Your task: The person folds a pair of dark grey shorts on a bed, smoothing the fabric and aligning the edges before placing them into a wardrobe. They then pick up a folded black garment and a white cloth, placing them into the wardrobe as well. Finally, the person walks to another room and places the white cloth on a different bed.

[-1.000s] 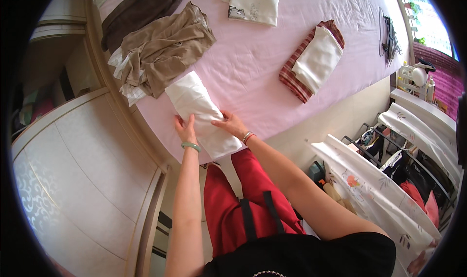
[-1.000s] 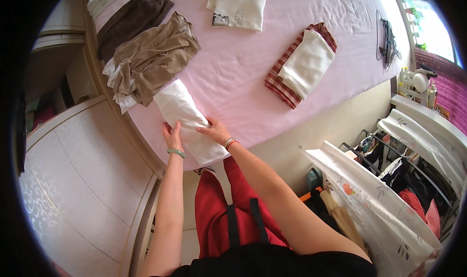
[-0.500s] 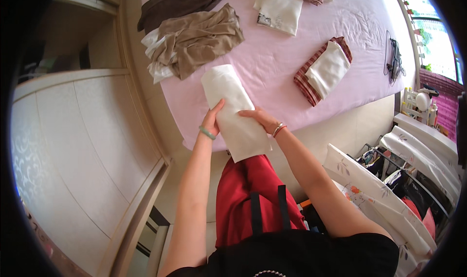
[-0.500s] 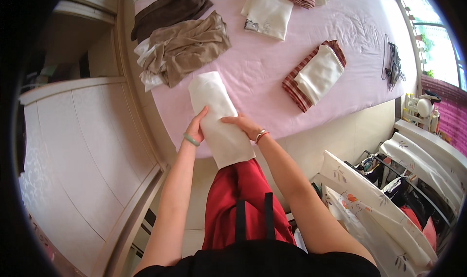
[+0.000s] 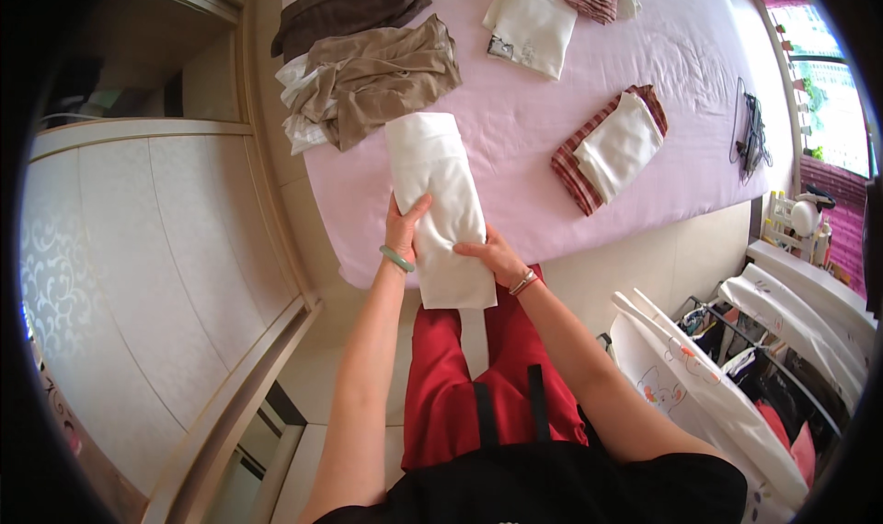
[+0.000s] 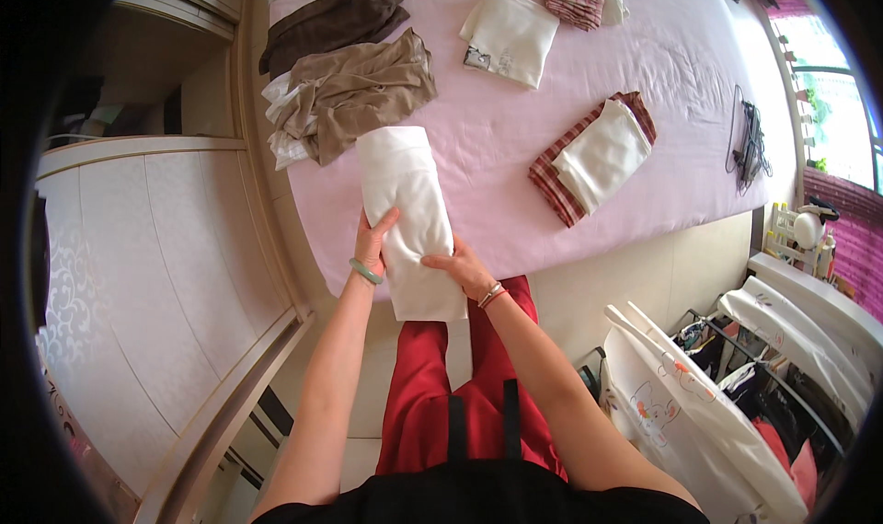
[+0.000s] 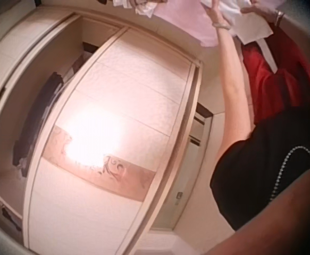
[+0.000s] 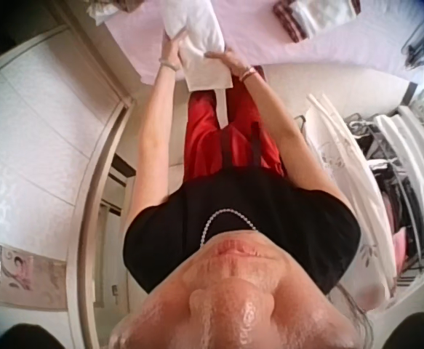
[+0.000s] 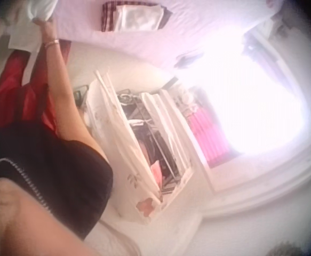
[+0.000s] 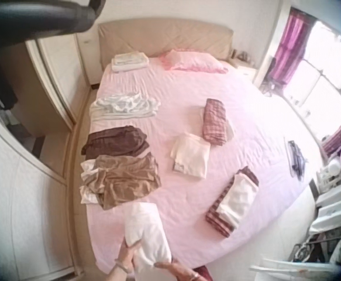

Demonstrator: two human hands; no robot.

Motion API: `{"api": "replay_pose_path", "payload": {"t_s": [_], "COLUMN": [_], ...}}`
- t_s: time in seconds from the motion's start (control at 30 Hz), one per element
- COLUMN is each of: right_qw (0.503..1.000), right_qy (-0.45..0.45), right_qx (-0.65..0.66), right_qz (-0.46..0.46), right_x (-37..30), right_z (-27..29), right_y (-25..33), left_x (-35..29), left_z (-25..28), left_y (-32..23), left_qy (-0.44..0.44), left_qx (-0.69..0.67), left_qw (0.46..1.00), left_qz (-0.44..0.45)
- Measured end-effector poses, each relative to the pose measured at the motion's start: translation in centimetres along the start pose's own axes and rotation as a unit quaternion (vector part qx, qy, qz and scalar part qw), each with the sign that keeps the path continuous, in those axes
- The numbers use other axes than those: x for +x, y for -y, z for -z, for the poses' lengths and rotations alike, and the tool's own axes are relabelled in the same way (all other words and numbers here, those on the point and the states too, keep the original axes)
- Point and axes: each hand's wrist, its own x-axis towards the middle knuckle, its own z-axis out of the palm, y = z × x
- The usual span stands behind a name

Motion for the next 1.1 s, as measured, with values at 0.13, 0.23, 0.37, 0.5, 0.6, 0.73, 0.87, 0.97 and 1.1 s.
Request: {"api": "replay_pose_path", "payload": {"t_s": [0.13,0.23,0.37,0.5,0.6,0.73,0.87,0.97,1.1], "right_qw": [1.000,0.997,0.986,0.967,0.959,0.949,0.949,0.943,0.936], "right_qy": [0.007,-0.008,0.014,0.045,0.108,0.188,0.178,0.164,0.223], "right_qx": [-0.019,-0.054,-0.052,-0.062,-0.072,0.063,0.023,-0.083,-0.109], "right_qz": [0.017,-0.050,-0.161,-0.244,-0.253,-0.246,-0.261,-0.278,-0.250], "right_x": [0.4,2.6,2.0,-1.3,-2.4,-2.8,-4.7,-6.7,-13.6], "right_z": [3.4,5.4,8.3,9.7,9.5,7.2,1.0,-2.9,-10.4], "right_y": [3.7,6.4,7.5,8.1,7.9,7.7,7.8,4.1,-0.4], "left_x": [1.4,4.3,3.0,-1.6,-5.2,-13.2,-20.1,-25.8,-34.3], "left_z": [-4.6,-4.4,-3.7,-5.3,-5.5,-6.3,-4.9,-2.1,2.9], "left_y": [1.1,3.4,7.3,7.8,7.9,7.5,7.1,7.6,9.9], "left_qy": [-0.017,-0.067,-0.051,0.024,0.024,0.023,0.021,0.008,-0.045], "left_qx": [0.031,0.068,0.008,-0.126,-0.113,-0.124,-0.136,-0.101,-0.109], "left_qw": [0.999,0.995,0.981,0.958,0.974,0.978,0.982,0.990,0.993], "left_qz": [-0.017,0.025,0.185,0.255,0.193,0.164,0.133,0.098,-0.002]}}
